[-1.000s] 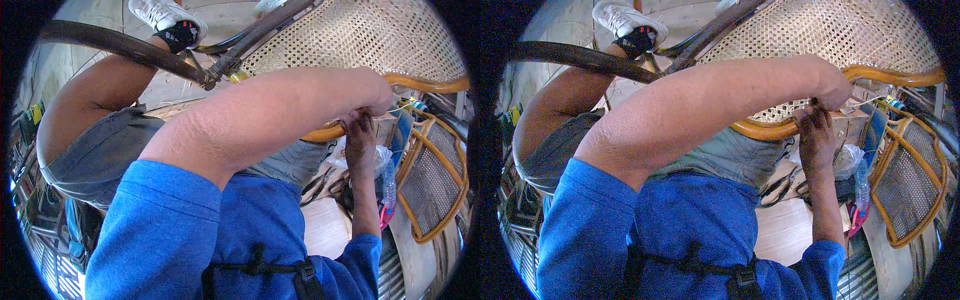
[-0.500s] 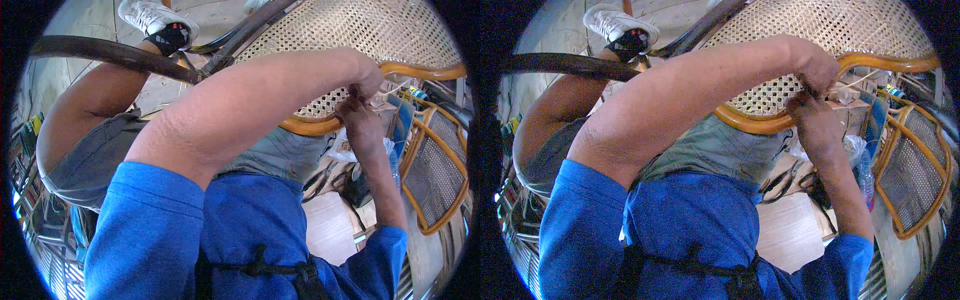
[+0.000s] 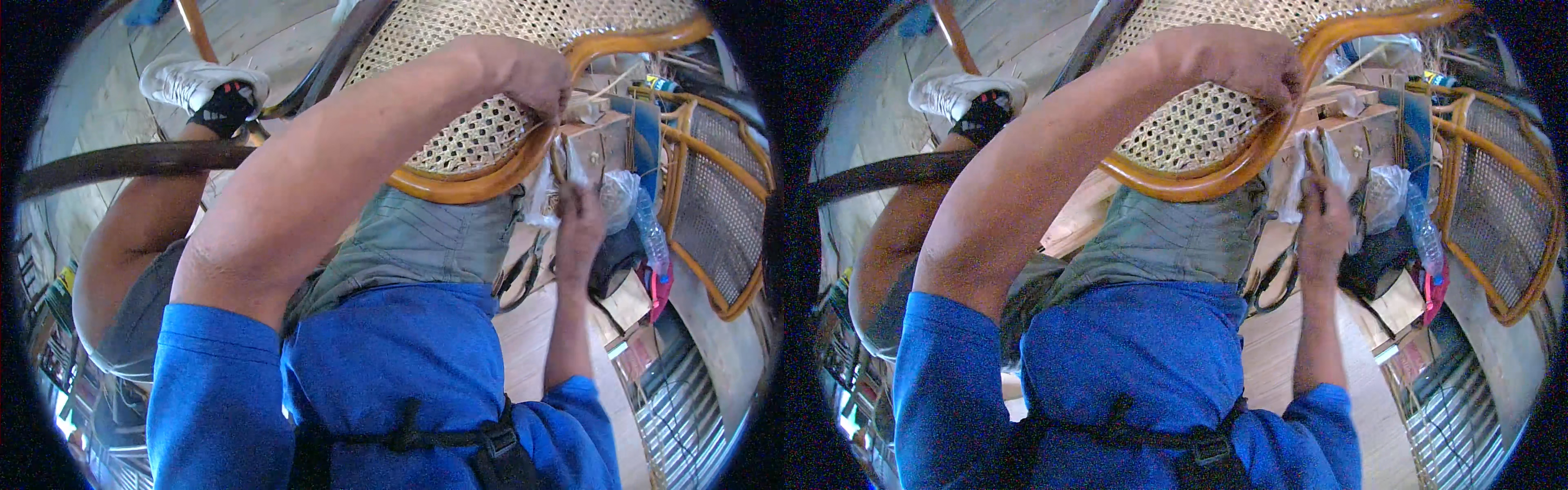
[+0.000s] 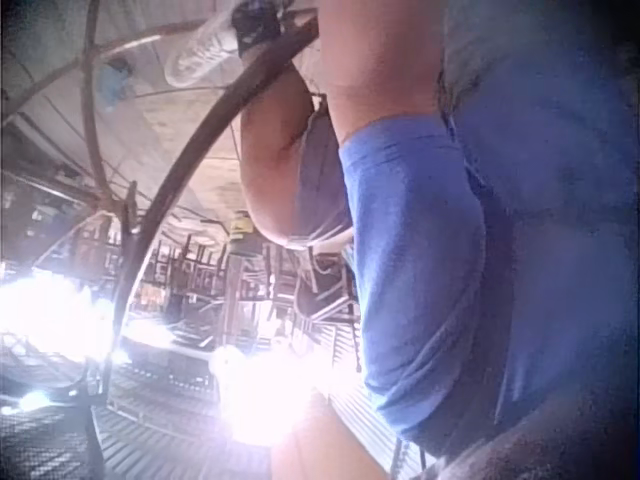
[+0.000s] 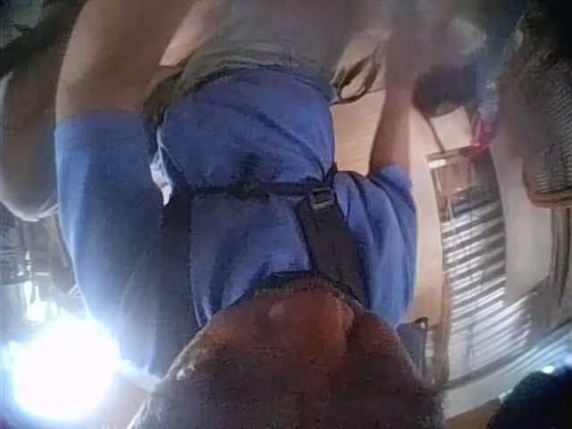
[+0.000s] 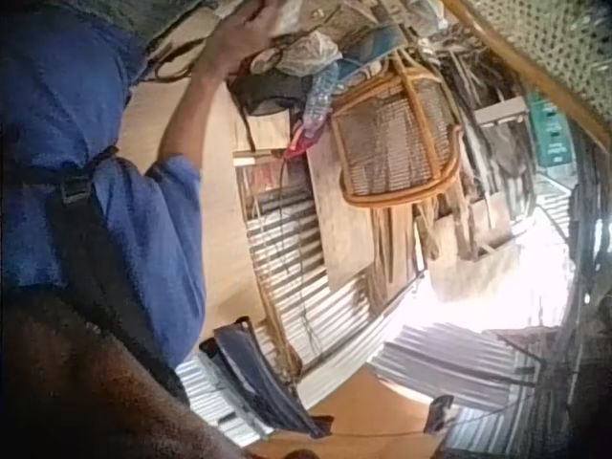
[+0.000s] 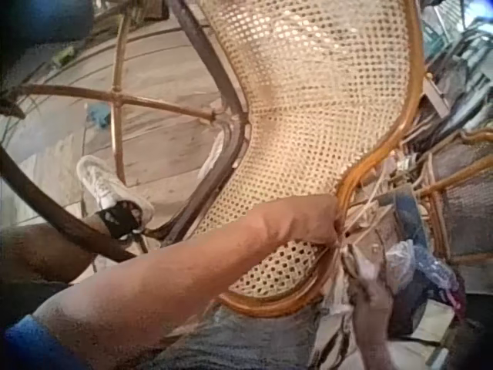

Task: The person is weaving a cane seat for a wooden chair. They use a hammer to tap the cane strips into place and scissors to trim the excess material. The process involves threading the cane through the existing weave and securing it along the chair's frame.

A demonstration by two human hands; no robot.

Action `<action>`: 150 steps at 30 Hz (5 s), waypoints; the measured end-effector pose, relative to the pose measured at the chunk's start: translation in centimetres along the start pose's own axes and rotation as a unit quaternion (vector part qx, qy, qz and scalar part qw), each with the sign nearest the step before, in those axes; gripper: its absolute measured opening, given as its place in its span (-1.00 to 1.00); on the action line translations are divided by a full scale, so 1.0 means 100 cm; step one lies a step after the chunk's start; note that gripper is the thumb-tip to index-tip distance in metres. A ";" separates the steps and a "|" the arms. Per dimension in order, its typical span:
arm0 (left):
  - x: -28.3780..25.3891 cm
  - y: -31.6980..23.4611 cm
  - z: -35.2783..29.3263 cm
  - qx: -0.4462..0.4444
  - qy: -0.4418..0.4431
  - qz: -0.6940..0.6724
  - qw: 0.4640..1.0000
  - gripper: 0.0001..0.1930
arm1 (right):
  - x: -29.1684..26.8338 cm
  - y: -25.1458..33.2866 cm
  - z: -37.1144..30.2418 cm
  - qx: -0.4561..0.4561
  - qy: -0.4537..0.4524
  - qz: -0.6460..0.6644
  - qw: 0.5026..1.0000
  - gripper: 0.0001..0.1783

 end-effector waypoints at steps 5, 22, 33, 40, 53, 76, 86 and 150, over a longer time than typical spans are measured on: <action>0.004 -0.001 -0.007 -0.005 -0.001 0.020 1.000 -0.76 | 0.076 -0.103 -0.094 0.101 0.083 -0.020 0.991 -0.72; 0.014 0.016 -0.020 -0.022 -0.061 -0.019 0.998 -0.78 | -0.040 0.016 -0.046 0.083 0.255 0.207 0.941 -0.71; 0.016 0.020 -0.018 -0.024 -0.068 -0.003 0.997 -0.80 | -0.048 0.060 -0.020 0.003 0.317 -0.090 0.944 -0.70; 0.017 0.020 -0.023 -0.014 -0.096 -0.033 0.995 -0.82 | -0.036 0.057 -0.015 0.025 0.311 -0.115 0.943 -0.67; 0.013 0.021 -0.023 -0.029 -0.070 -0.018 0.997 -0.78 | -0.026 0.039 -0.022 0.028 0.290 -0.084 0.953 -0.64; 0.079 0.010 -0.118 -0.122 -0.474 0.125 0.863 -0.63 | -0.031 0.034 -0.038 -0.032 0.248 -0.012 0.968 -0.66; 0.085 0.015 -0.120 -0.167 -0.497 0.140 0.840 -0.57 | -0.026 0.021 -0.035 0.070 0.273 0.042 0.959 -0.71; 0.102 0.003 -0.154 -0.241 -0.376 0.108 0.888 -0.29 | 0.002 0.015 -0.027 0.000 0.193 0.001 0.981 -0.65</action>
Point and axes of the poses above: each hand's wrist, its own z-axis towards the middle knuckle, its own x-axis out of the palm, y = z × x, the point moved 4 cm from there along z, towards the middle knuckle
